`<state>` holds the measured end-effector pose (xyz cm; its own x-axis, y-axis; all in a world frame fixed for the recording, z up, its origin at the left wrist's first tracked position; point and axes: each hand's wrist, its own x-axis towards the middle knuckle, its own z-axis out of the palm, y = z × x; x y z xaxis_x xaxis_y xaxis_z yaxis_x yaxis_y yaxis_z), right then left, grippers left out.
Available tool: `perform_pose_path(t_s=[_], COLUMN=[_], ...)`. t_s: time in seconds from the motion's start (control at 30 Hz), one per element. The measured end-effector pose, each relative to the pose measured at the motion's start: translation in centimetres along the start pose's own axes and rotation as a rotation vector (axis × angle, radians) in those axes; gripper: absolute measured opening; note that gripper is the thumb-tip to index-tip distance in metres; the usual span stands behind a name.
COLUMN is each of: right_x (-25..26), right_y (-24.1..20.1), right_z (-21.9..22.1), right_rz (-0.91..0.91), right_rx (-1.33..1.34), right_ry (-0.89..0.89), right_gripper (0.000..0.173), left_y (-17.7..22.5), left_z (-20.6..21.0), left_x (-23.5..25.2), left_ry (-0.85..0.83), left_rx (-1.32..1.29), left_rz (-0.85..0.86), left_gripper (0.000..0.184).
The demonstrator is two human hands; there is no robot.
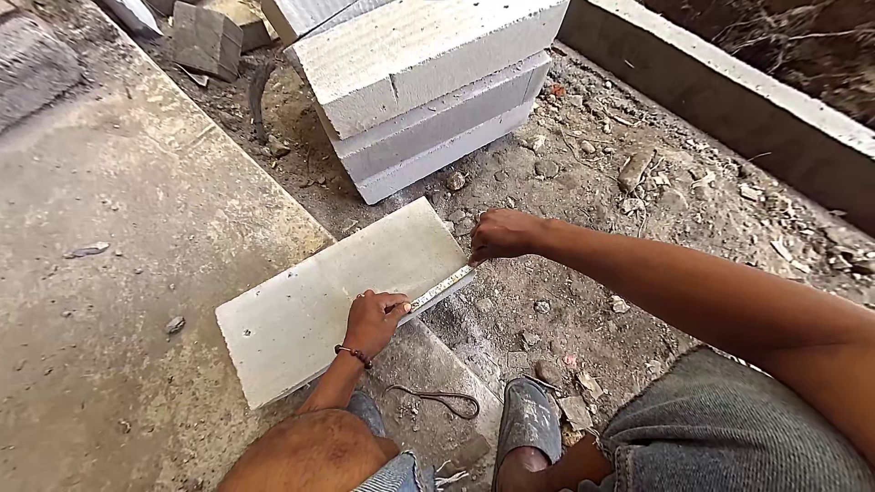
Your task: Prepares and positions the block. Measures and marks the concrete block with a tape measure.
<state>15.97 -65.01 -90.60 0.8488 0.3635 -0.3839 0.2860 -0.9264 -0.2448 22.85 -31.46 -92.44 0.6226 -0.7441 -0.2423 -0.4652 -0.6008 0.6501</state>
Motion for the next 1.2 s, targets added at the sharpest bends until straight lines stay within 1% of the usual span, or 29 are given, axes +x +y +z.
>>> perform_pose_path(t_s=[0.07, 0.17, 0.27, 0.4, 0.5, 0.7, 0.83, 0.93, 1.1, 1.2], right_x=[0.2, 0.3, 0.5, 0.5, 0.5, 0.5, 0.6, 0.8, 0.8, 0.9], right_y=[-0.2, 0.1, 0.3, 0.5, 0.5, 0.1, 0.2, 0.3, 0.2, 0.4], right_z=[0.0, 0.2, 0.1, -0.1, -0.3, -0.7, -0.6, -0.7, -0.7, -0.6], right_rz=[-0.007, -0.024, -0.035, -0.025, -0.016, 0.006, 0.002, 0.007, 0.003, 0.000], right_rx=[-0.014, -0.010, -0.001, 0.028, 0.013, -0.002, -0.006, -0.010, -0.005, -0.009], right_ry=[-0.011, 0.008, 0.010, 0.009, 0.003, -0.011, -0.019, -0.023, -0.023, -0.012], right_gripper=[0.049, 0.048, 0.047, 0.047, 0.047, 0.049, 0.051, 0.050, 0.048, 0.050], left_y=[-0.5, -1.1, -1.0, -0.6, -0.4, -0.1, -0.2, -0.5, -0.3, 0.1], left_z=[0.6, 1.0, 0.4, -0.3, -0.3, -0.4, -0.4, -0.4, -0.3, -0.4], left_x=[-0.3, -0.4, -0.2, 0.4, 0.5, 0.4, 0.1, 0.4, 0.2, 0.2], left_ry=[0.007, 0.045, 0.032, -0.002, -0.011, -0.021, -0.010, -0.042, -0.048, -0.026], left_rx=[0.004, -0.020, -0.077, -0.148, -0.143, -0.096, -0.075, -0.065, -0.070, -0.100], left_rz=[0.052, 0.086, 0.040, -0.083, -0.116, -0.115, -0.069, -0.058, -0.065, -0.109], left_gripper=[0.012, 0.013, 0.012, 0.014, 0.014, 0.015, 0.012, 0.011, 0.012, 0.012])
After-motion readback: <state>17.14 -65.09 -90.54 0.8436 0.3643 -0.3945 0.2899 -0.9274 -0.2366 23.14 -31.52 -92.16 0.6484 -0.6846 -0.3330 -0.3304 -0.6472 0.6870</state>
